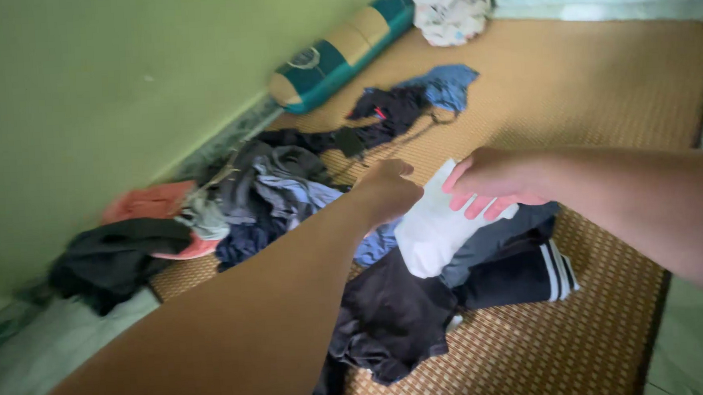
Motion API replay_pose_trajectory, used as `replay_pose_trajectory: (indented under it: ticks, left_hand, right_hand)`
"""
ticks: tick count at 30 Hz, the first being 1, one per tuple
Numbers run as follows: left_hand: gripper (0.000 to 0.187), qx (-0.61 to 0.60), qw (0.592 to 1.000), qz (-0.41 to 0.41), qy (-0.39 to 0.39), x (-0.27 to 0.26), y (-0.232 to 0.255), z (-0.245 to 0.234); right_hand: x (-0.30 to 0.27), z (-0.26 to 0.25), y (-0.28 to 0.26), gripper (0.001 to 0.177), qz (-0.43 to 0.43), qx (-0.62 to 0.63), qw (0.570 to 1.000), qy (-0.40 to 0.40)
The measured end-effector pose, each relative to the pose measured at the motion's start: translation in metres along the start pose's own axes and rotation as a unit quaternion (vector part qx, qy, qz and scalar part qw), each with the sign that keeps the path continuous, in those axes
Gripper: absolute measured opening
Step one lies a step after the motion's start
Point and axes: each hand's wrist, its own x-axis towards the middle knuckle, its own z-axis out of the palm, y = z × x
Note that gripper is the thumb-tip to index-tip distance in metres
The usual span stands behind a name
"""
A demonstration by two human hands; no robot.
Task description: The recorder organizes a pile of laundry by folding various garments and preparing them for hanging.
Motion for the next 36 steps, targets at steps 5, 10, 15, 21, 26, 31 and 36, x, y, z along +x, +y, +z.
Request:
replay_pose_trajectory:
  ticks: [5,10,15,21,26,31,36]
  left_hand:
    - [0.061,0.072,0.990,-0.095,0.079,-0.061,0.034,-0.039]
    - [0.058,0.115,0.975,-0.085,0.170,-0.097,0.019,-0.059]
    - [0.069,0.151,0.956,-0.129,0.217,-0.162,0.028,-0.102]
    - [0.062,0.223,0.921,-0.182,0.262,-0.248,0.021,-0.163]
    - [0.074,0.216,0.892,-0.189,0.351,-0.312,-0.013,-0.205]
    - [0.074,0.160,0.883,-0.248,0.366,-0.366,-0.021,-0.209]
    - [0.050,0.106,0.880,-0.297,0.355,-0.379,-0.043,-0.214]
  right_hand:
    - [-0.023,0.022,-0.035,0.044,-0.084,-0.075,0.994,-0.009]
    - [-0.050,0.052,-0.067,0.037,-0.138,-0.153,0.978,0.007]
    - [-0.050,0.091,-0.111,0.034,-0.204,-0.196,0.959,0.010]
    - [-0.009,0.162,-0.179,0.045,-0.377,-0.204,0.903,0.019]
    - [-0.066,0.229,-0.222,0.059,-0.470,-0.261,0.843,0.015]
    - [-0.116,0.279,-0.235,0.059,-0.458,-0.296,0.838,-0.018]
    - [-0.096,0.325,-0.252,0.062,-0.452,-0.270,0.846,-0.088]
